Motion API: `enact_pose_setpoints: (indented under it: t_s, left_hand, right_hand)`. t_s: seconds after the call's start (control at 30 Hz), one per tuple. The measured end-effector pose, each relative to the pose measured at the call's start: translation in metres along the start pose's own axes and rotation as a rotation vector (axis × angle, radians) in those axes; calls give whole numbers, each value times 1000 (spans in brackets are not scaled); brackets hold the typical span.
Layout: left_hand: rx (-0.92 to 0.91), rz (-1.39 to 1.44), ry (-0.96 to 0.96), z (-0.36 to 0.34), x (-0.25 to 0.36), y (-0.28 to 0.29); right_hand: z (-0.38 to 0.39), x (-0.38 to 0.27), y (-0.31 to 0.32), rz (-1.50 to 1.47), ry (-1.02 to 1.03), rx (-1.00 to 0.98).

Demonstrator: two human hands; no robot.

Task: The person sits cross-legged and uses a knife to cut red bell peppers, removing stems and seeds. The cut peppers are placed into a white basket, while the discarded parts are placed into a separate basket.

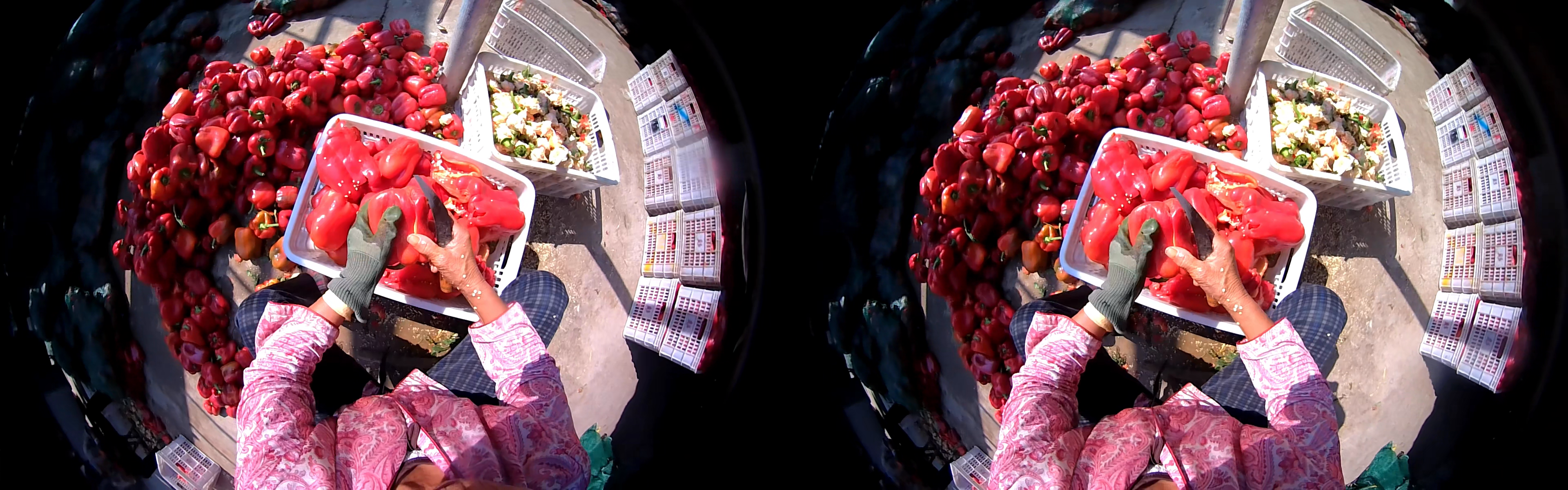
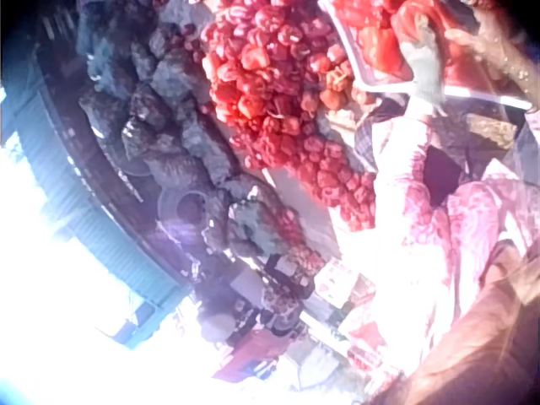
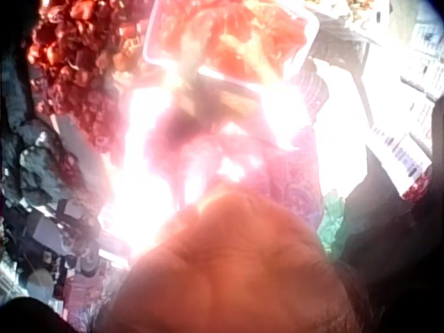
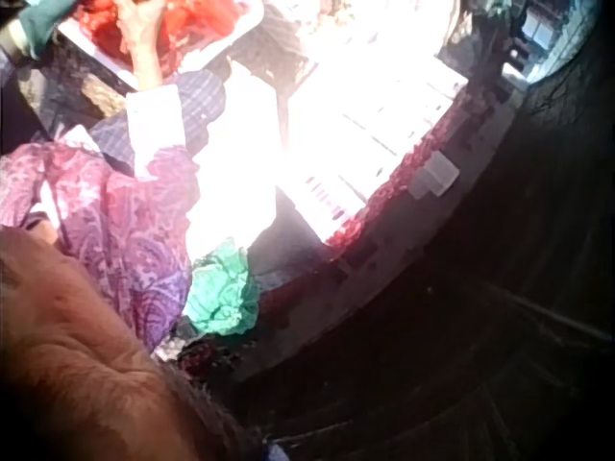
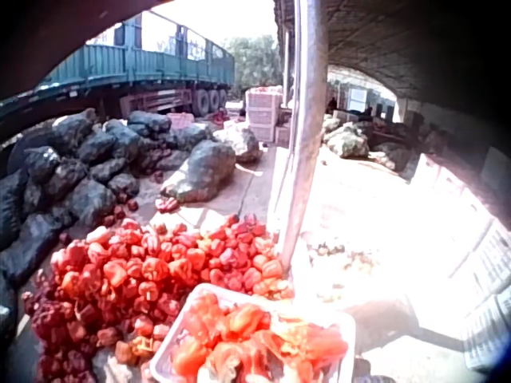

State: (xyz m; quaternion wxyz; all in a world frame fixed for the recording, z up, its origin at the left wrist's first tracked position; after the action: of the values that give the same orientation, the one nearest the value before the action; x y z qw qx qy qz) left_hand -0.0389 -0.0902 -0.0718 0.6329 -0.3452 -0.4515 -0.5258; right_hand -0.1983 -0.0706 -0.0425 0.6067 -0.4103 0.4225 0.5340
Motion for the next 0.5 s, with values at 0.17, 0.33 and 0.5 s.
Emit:
enact_pose_setpoints:
  t_s: [0.17,0.33,0.5]
  left_hand:
    - [-153,291,-10,-6,3,3]
    - [-288,384,428,-2,-9,1]
    - [-556,429,221,1,3,11]
  right_hand:
    - [-8,22,9,-154,-189,36]
    - [-7,29,21,-373,-297,17]
    - [-4,46,21,-556,-461,11]
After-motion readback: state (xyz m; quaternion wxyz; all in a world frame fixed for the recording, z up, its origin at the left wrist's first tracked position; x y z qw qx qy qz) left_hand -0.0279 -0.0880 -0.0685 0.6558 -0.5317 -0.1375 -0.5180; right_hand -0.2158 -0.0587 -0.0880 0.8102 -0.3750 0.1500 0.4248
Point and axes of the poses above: each hand's wrist, its own z-axis away from the middle knuckle, its own y-axis out of the back of the hand, x = y × z, the point moved 7 cm from there along -z, towards the middle knuckle, and after that the axes turned 7 degrees about x, right-handed, at the moved point
